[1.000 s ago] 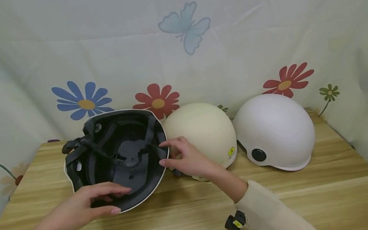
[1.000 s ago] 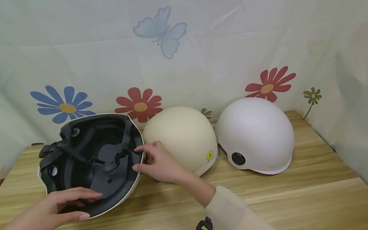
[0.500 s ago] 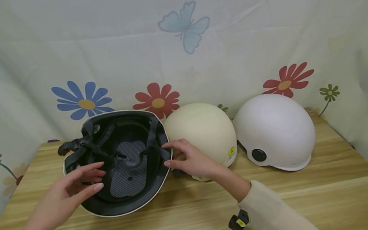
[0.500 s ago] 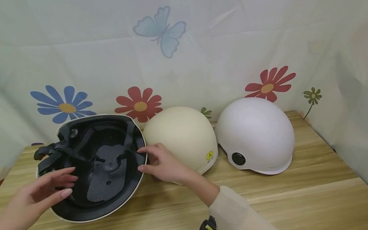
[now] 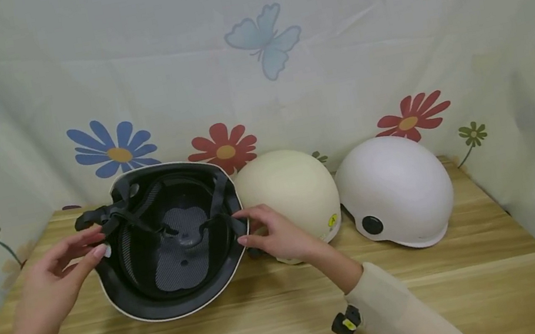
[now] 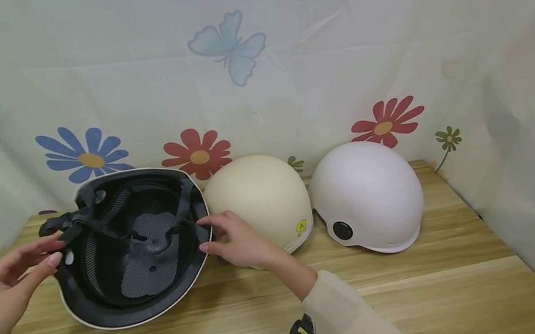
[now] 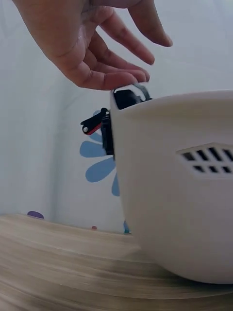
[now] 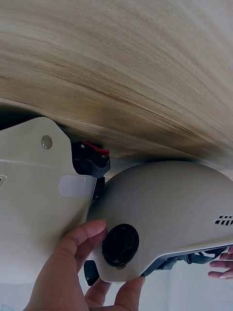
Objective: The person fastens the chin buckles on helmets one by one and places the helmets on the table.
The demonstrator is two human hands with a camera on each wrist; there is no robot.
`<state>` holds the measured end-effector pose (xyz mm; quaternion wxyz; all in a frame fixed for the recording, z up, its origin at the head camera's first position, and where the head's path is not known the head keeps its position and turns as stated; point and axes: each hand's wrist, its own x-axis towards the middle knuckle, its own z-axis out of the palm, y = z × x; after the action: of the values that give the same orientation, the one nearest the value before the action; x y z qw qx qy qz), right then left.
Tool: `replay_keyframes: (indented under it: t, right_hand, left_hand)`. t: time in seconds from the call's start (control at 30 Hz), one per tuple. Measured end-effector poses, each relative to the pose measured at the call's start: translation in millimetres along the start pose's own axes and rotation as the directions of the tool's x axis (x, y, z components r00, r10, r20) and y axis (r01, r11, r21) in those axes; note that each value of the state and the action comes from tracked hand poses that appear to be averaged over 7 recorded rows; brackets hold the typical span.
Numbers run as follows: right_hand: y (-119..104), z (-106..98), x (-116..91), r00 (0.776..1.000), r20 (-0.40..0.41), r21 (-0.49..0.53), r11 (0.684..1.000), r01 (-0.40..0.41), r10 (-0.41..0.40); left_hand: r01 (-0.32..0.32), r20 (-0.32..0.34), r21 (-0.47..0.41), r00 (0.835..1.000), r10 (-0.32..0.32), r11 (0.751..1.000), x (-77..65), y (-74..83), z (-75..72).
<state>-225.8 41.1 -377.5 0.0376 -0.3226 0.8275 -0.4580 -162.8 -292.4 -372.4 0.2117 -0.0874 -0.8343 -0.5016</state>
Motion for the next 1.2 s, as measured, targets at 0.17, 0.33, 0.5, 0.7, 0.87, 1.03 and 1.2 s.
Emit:
replay_keyframes:
  t: [0.17,0.33,0.5,0.7,0.87,1.03,1.2]
  right_hand:
    - [-0.2,0.2,0.6,1.0,0.002,-0.002,1.0,-0.004,0.004]
    - [1.3,0.2,0.7,1.0,0.003,0.007,1.0,0.009,-0.009]
    - [2.1,-0.1,1.0,1.0,0.006,0.022,1.0,-0.002,0.002]
    - [0.4,-0.8,2.4,1.0,0.014,0.033,0.999,-0.024,0.024]
    - [2.3,-1.0,2.9,1.0,0.014,0.022,1.0,-0.003,0.003]
    - [3.7,-0.6,2.6,1.0,0.007,0.025,1.0,0.014,-0.014]
    - [2.6,-1.8,2.9,1.0,0.009,0.042,0.999,0.01,-0.01]
  left_hand:
    - [-0.003,-0.071,0.097,0.997,0.01,0.995,9.3,-7.3,-10.4]
    - [0.085,-0.029,0.196,0.996,-0.081,0.977,22.9,-20.3,-23.1]
    - [0.164,0.089,0.191,0.979,-0.184,0.968,33.3,-33.4,-29.5]
    - [0.149,0.17,0.063,0.973,-0.158,0.987,41.8,-47.7,-32.3]
    - [0.109,0.131,-0.068,0.986,-0.099,0.992,44.1,-52.7,-30.5]
    - [0.118,0.065,-0.141,0.992,-0.11,0.983,41.7,-46.6,-28.7]
    - [0.135,0.031,-0.106,0.991,-0.133,0.985,40.4,-42.1,-27.8]
